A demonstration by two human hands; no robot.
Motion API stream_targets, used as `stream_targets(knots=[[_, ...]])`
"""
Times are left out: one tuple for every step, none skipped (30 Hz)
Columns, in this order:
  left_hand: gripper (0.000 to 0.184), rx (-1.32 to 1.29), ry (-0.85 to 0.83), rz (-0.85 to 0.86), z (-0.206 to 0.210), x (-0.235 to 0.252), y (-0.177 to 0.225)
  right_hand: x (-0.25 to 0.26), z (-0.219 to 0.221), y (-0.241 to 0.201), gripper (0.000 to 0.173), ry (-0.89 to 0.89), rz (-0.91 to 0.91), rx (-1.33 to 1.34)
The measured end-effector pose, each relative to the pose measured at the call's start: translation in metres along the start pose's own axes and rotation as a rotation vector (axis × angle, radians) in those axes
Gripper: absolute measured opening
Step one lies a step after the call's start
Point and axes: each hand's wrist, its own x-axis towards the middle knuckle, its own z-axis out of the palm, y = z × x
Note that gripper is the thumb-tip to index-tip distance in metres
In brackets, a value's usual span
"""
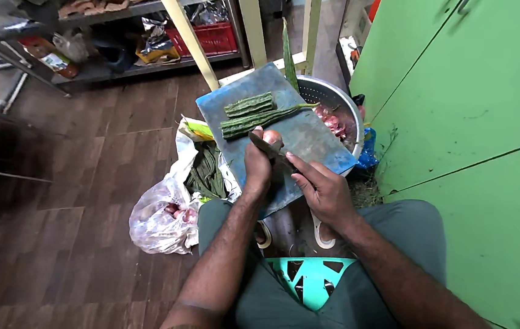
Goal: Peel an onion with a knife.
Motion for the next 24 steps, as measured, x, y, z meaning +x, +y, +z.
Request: stream_targets(knots=[[0.065,0.021,0.017,-0.006,0.001,0.000,0.001,0.001,-0.001,0.001,0.040,0.009,0.014,-0.019],[0.065,0.038,0.021,-0.021,0.001,0.001,0.001,0.001,-0.002,0.002,0.041,0.015,0.032,-0.033],[0.064,0.042,0.019,-0.041,0.001,0.001,0.002,0.003,-0.003,0.005,0.041,0.020,0.051,-0.044],[0.064,0.035,0.011,-0.059,0.001,0.001,0.003,0.004,-0.004,0.008,0.041,0.022,0.068,-0.048],[0.065,0.031,0.003,-0.074,0.002,0.000,0.004,0.004,-0.005,0.010,0.041,0.024,0.077,-0.037],[0.064,0.043,0.003,-0.088,0.003,-0.002,0.006,0.004,-0.006,0.012,0.041,0.021,0.079,-0.014],[0.063,0.058,0.011,-0.095,0.004,-0.003,0.006,0.004,-0.006,0.012,0.041,0.014,0.070,0.011],[0.061,0.075,0.022,-0.096,0.006,-0.005,0.006,0.003,-0.006,0.010,0.041,0.002,0.053,0.025],[0.058,0.077,0.035,-0.093,0.008,-0.007,0.006,0.002,-0.006,0.007,0.041,-0.013,0.038,0.026],[0.054,0.050,0.040,-0.098,0.009,-0.009,0.006,0.001,-0.005,0.005,0.040,-0.022,0.022,0.018],[0.048,0.024,0.042,-0.100,0.009,-0.010,0.006,0.000,-0.004,0.003,0.041,-0.028,0.012,-0.003],[0.045,0.009,0.054,-0.114,0.011,-0.011,0.007,0.000,-0.003,0.002,0.041,-0.027,0.004,-0.028],[0.043,0.005,0.058,-0.128,0.011,-0.012,0.008,0.000,-0.004,0.002,0.041,-0.020,-0.002,-0.055],[0.044,0.015,0.056,-0.141,0.011,-0.012,0.008,0.001,-0.004,0.003,0.041,-0.014,-0.001,-0.080],[0.047,0.037,0.042,-0.155,0.010,-0.012,0.009,0.001,-0.005,0.004,0.041,-0.008,0.003,-0.102],[0.049,0.058,0.034,-0.163,0.009,-0.011,0.008,0.002,-0.005,0.005,0.041,-0.002,0.006,-0.122],[0.050,0.082,0.034,-0.166,0.009,-0.010,0.007,0.002,-0.005,0.005,0.041,0.004,0.009,-0.140],[0.049,0.103,0.028,-0.164,0.008,-0.009,0.006,0.001,-0.005,0.004,0.041,0.008,0.015,-0.160],[0.047,0.117,0.016,-0.158,0.007,-0.007,0.004,0.000,-0.005,0.003,0.041,0.016,0.024,-0.178],[0.046,0.127,-0.001,-0.148,0.006,-0.006,0.003,0.000,-0.003,0.002,0.041,0.030,0.037,-0.180],[0.047,0.132,-0.018,-0.139,0.005,-0.006,0.003,0.000,-0.002,0.002,0.040,0.055,0.063,-0.144],[0.050,0.139,-0.047,-0.138,0.005,-0.005,0.004,0.001,-0.001,0.002,0.039,0.080,0.113,-0.052],[0.055,0.139,-0.065,-0.153,0.005,-0.006,0.005,0.003,-0.003,0.004,0.039,0.094,0.188,0.114],[0.057,0.139,-0.089,-0.170,0.004,-0.007,0.007,0.006,-0.003,0.007,0.039,0.122,0.266,0.332]])
